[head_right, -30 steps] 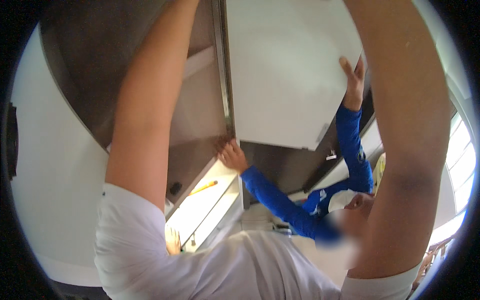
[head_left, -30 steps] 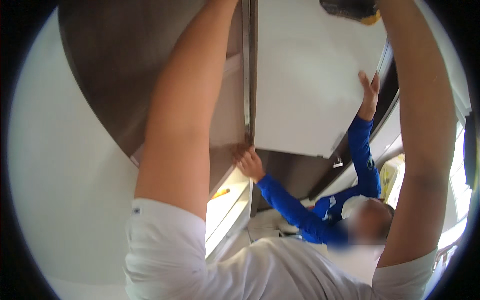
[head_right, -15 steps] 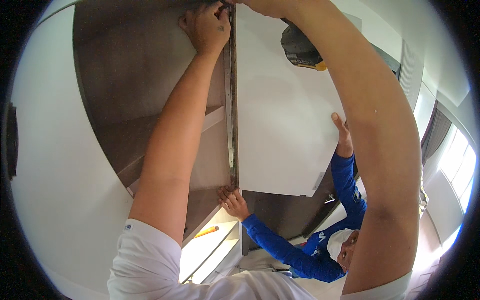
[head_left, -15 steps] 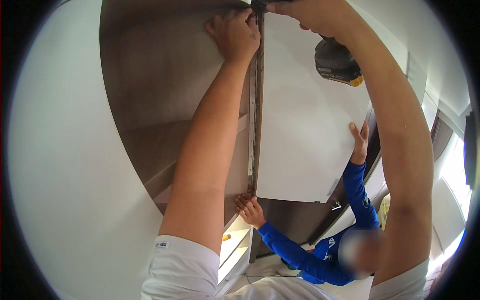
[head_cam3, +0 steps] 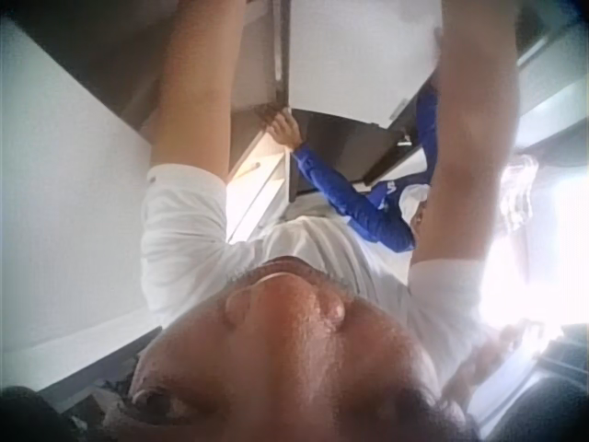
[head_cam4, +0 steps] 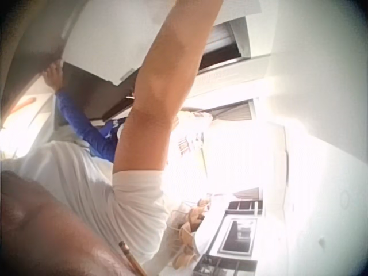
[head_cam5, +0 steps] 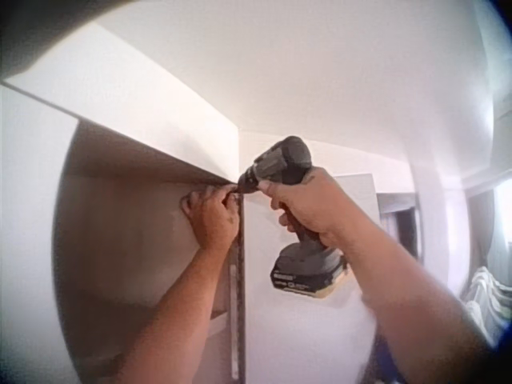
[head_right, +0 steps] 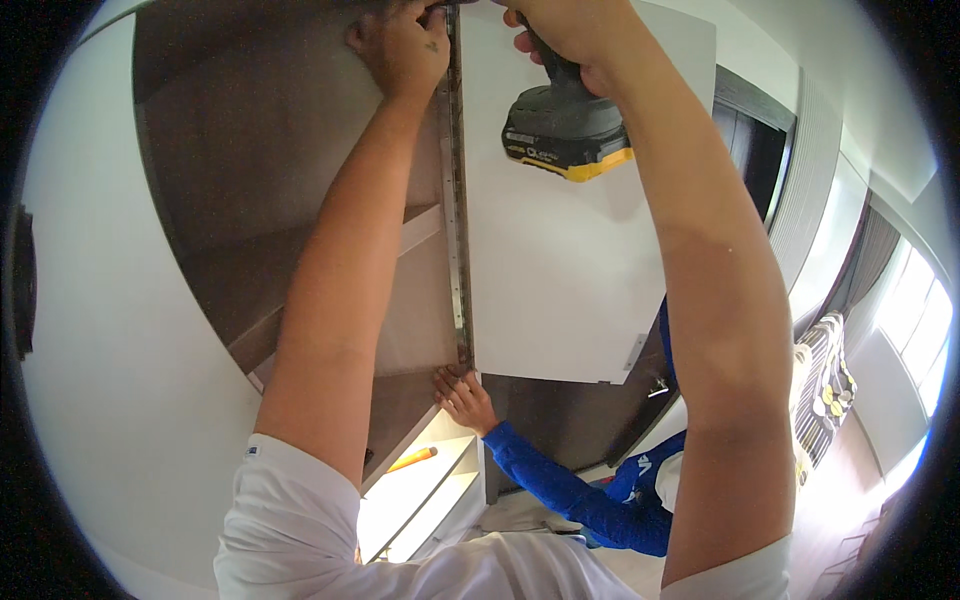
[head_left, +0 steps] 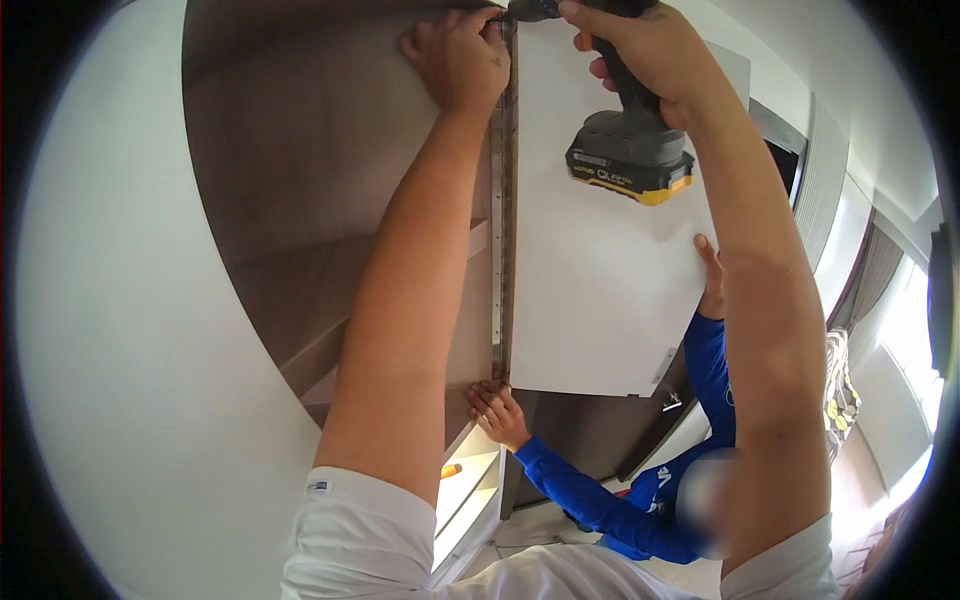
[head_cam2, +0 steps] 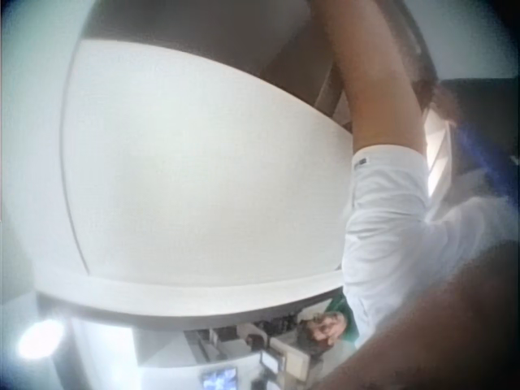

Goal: The person uses a cordless drill to secure a white cabinet door to a wall-mounted cabinet frame. They align the door, drive screws into the hinges, and adjust the fit. A second person assists by holding the door steady. The person also installs a wooden shelf inside the cabinet.

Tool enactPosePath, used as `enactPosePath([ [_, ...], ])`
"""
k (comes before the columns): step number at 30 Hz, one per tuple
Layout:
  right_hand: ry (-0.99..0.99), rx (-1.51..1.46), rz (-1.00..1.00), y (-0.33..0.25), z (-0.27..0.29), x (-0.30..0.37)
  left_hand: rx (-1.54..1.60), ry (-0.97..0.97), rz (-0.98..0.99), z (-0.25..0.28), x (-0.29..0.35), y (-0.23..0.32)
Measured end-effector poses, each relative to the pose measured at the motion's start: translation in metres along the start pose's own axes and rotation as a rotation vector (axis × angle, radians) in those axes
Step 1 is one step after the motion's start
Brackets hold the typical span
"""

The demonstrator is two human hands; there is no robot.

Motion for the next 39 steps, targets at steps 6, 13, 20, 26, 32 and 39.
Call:
enactPosePath([
  [6,0.02,-0.013,-0.057,0.009,0.002,0.004,-0.022,-0.025,0.019,-0.002,-0.002,-0.001],
  [13,-0.004,-0.081,-0.041,0.013,0.004,0.002,-0.007,-0.042,0.014,-0.001,-0.002,0.0],
  [20,-0.029,-0.08,-0.026,0.009,0.006,0.003,-0.021,-0.027,0.012,-0.001,-0.001,0.001],
  [26,-0.043,-0.109,-0.088,0.026,0.01,-0.013,-0.052,0.012,0.004,-0.004,0.0,0.0],
  [32,-0.013,-0.246,-0.083,0.032,0.018,-0.005,-0.059,-0.001,-0.01,-0.003,-0.001,0.003],
  [39,0.12,-0.674,0.067,0.084,0.142,0.035,-0.011,-0.021,-0.005,-0.004,0.001,0.007],
])
Point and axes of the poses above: each hand's wrist, its own x-axis away from the middle knuckle, its own z-axis out of the back of the hand, y = z × x, the point moved 7 cm from there along -x, towards the middle knuckle, and after that the axes turned 10 degrees about -x, right-handed, at the moved point
